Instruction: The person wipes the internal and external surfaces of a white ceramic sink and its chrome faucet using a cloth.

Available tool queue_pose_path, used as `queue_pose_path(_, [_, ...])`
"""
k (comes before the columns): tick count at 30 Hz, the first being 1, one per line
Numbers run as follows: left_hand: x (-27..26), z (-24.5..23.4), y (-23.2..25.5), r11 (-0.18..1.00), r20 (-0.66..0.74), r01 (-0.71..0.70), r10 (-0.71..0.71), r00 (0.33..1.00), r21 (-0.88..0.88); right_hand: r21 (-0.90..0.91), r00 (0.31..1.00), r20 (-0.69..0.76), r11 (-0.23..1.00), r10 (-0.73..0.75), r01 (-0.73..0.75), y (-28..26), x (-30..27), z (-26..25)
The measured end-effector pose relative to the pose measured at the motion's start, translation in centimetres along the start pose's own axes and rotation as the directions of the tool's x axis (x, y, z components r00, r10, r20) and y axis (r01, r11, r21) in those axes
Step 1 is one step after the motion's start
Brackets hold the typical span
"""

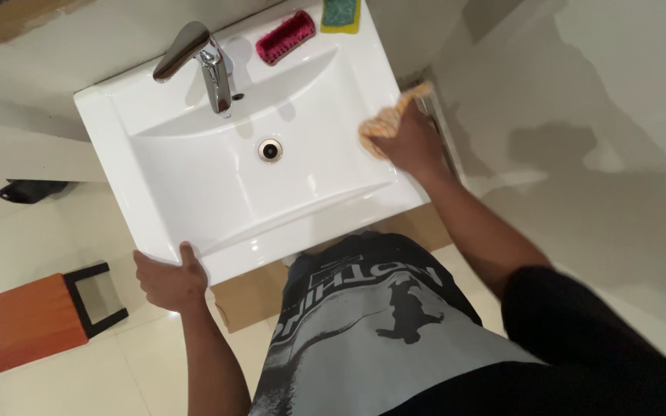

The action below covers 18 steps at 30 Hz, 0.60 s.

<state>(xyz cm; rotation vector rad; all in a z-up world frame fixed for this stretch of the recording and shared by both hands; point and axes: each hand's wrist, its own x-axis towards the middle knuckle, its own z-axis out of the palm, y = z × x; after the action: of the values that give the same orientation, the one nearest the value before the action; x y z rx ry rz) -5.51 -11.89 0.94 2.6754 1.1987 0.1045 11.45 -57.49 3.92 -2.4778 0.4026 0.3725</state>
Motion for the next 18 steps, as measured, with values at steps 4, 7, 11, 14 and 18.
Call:
queue_pose_path(4, [-0.4, -0.9, 0.9, 0.999, -0.042, -0.005, 0.003, 0.999, -0.05, -0.014, 0.99, -0.052, 0.991, -0.132, 0.132, -2.2, 6.3, 0.3])
queue_pose_path(7, [-0.5, -1.5, 1.2, 0.997, -0.05, 0.0, -0.004, 0.999, -0.083, -0.022, 0.981, -0.075, 0.984, -0.178, 0.177, -3.3, 9.8, 0.9])
queue_pose_path(11, [-0.1, -1.4, 1.1, 0.996, -0.027, 0.023, -0.025, 0.999, -0.081, -0.024, 0.984, -0.099, 0.989, -0.149, 0.147, -4.3, 12.5, 1.4])
queue_pose_path(14, [-0.2, -0.7, 0.4, 0.996, -0.054, -0.021, 0.017, 0.998, -0.086, 0.025, 0.979, -0.115, 0.985, -0.167, 0.171, -4.0, 13.2, 1.5])
queue_pose_path(18, [-0.4, 0.3, -0.5, 0.995, -0.096, -0.058, 0.05, 0.994, -0.079, 0.079, 0.982, -0.1, 0.983, -0.16, 0.168, -2.5, 12.8, 1.9])
